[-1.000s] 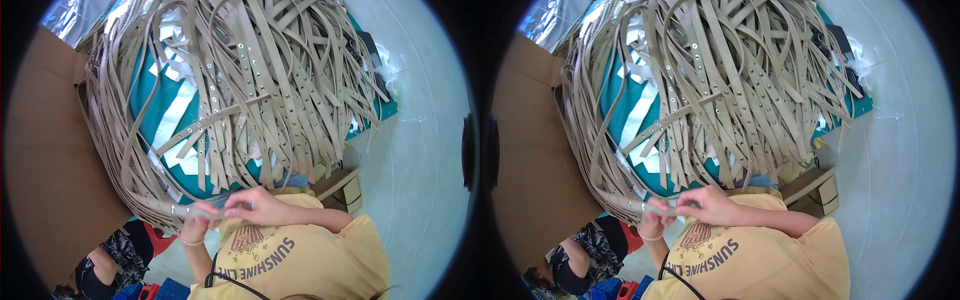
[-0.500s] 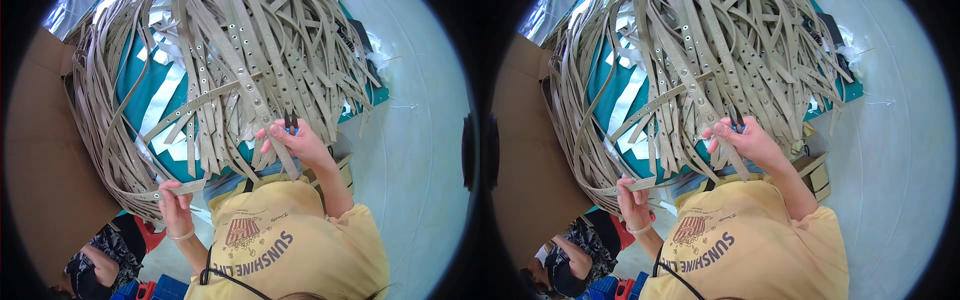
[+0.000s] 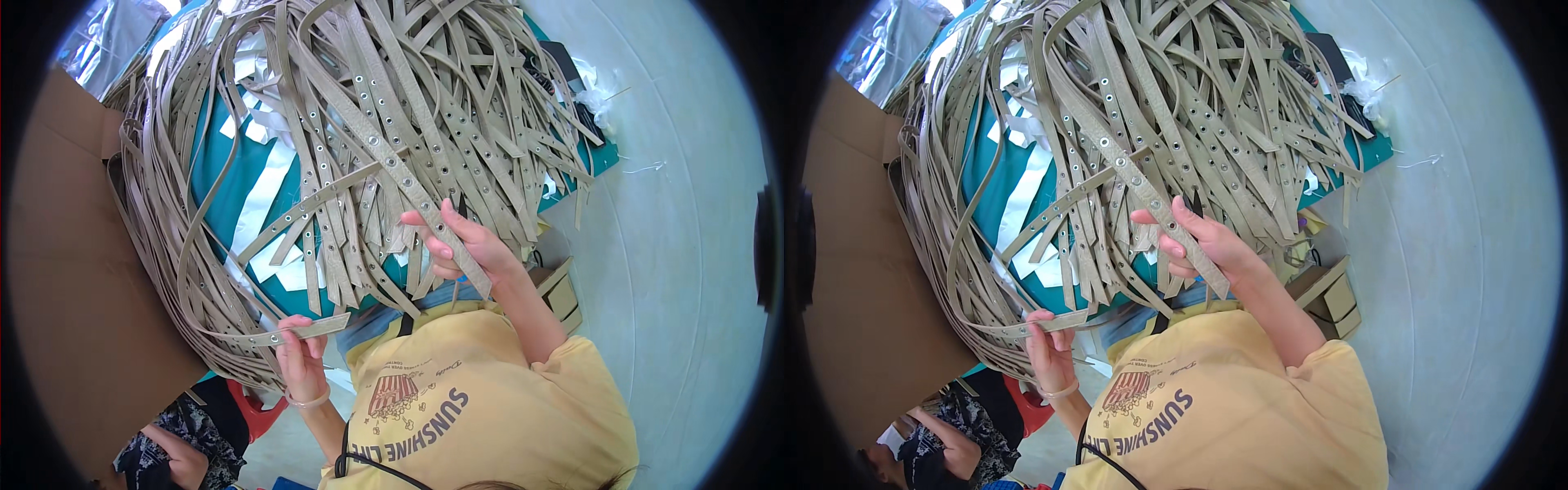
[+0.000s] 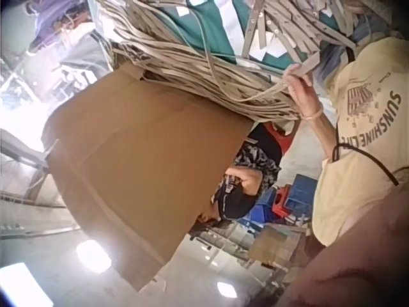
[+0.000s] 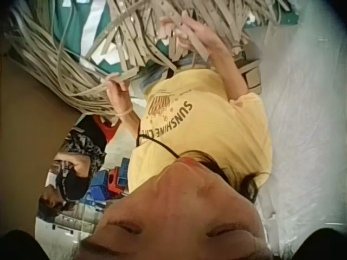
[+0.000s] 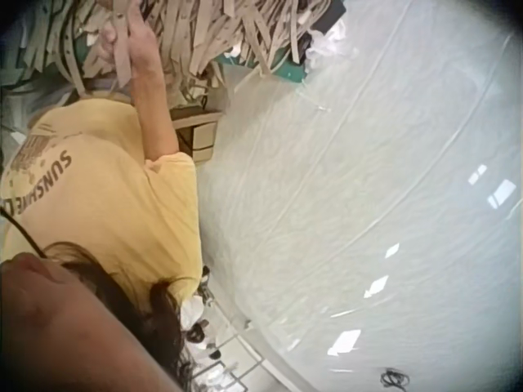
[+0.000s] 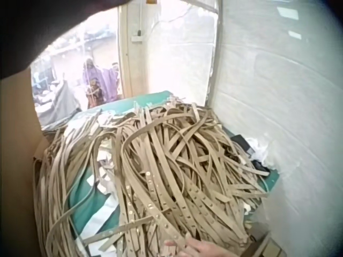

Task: The person picks up straps one at a time from a pile on a table and trims loose threads from them using thread snips.

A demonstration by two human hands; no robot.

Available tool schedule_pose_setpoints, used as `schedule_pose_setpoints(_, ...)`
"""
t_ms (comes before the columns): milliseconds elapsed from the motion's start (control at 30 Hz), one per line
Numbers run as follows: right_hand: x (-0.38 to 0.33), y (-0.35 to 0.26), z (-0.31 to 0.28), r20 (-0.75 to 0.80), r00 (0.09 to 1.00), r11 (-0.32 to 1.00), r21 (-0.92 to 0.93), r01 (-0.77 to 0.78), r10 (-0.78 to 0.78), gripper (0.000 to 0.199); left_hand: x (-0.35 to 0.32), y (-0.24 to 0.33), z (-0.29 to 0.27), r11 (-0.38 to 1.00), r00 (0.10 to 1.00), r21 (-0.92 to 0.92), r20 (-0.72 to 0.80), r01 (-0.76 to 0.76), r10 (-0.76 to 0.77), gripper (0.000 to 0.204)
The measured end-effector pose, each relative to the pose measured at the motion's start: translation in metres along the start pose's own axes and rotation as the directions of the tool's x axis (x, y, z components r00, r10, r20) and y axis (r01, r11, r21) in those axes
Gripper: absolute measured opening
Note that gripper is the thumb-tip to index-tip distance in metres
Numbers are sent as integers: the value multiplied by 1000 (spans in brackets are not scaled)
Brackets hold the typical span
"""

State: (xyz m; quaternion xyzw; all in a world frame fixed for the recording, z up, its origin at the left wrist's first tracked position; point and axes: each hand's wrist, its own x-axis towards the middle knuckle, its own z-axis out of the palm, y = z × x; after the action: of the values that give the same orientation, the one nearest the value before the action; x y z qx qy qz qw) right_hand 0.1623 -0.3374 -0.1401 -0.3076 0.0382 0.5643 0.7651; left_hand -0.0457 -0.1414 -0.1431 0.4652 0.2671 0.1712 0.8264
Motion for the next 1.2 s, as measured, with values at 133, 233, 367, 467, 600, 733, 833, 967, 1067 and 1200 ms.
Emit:
schedule_pose_setpoints(133, 4, -4, -8, -14, 1000, 999, 47, 1, 0, 39, 6, -3, 4, 1000, 1000, 1, 4, 10, -10, 34)
schedule_pose_setpoints(233, 14, 5, -1, -189, 952, 887, -442, 135, -239, 30, 3, 0, 5, 992, 1000, 127, -3, 13, -13, 48)
schedule_pose_setpoints(367, 8, 14, 38, 69, 542, -37, -997, 70, -838, 25, 21, 9, 30, 987, 1000, 158, 19, 14, -17, 50)
schedule_pose_setpoints(467, -1, 24, 68, -8, 875, 341, -923, 180, -484, 22, 24, 14, 45, 992, 999, 128, 34, 7, -11, 48)
schedule_pose_setpoints(600, 13, 28, 71, -65, 981, 723, -685, 91, -185, 16, 28, 15, 56, 998, 999, 49, 31, -24, 22, 42)
schedule_pose_setpoints(733, 16, 7, 66, -79, 997, 882, -472, -16, -23, 19, 31, 18, 56, 985, 991, 104, 21, -136, 134, 30)
schedule_pose_setpoints(833, 19, 3, 70, -32, 973, 651, -748, 129, -229, 21, 36, 23, 66, 992, 990, 10, -54, -127, 127, 30)
schedule_pose_setpoints(967, 16, 16, 79, 195, 674, 93, -926, 365, -712, 25, 41, 22, 81, 993, 977, 48, -179, -111, 117, 34)
schedule_pose_setpoints(1067, 20, 25, 79, 356, 616, -186, -928, 323, -703, 26, 43, 19, 87, 985, 953, 44, -252, -164, 170, 36)
schedule_pose_setpoints(1200, 26, 38, 75, 363, 578, -142, -909, 392, -730, 29, 43, 15, 89, 969, 934, 88, -260, -229, 244, 35)
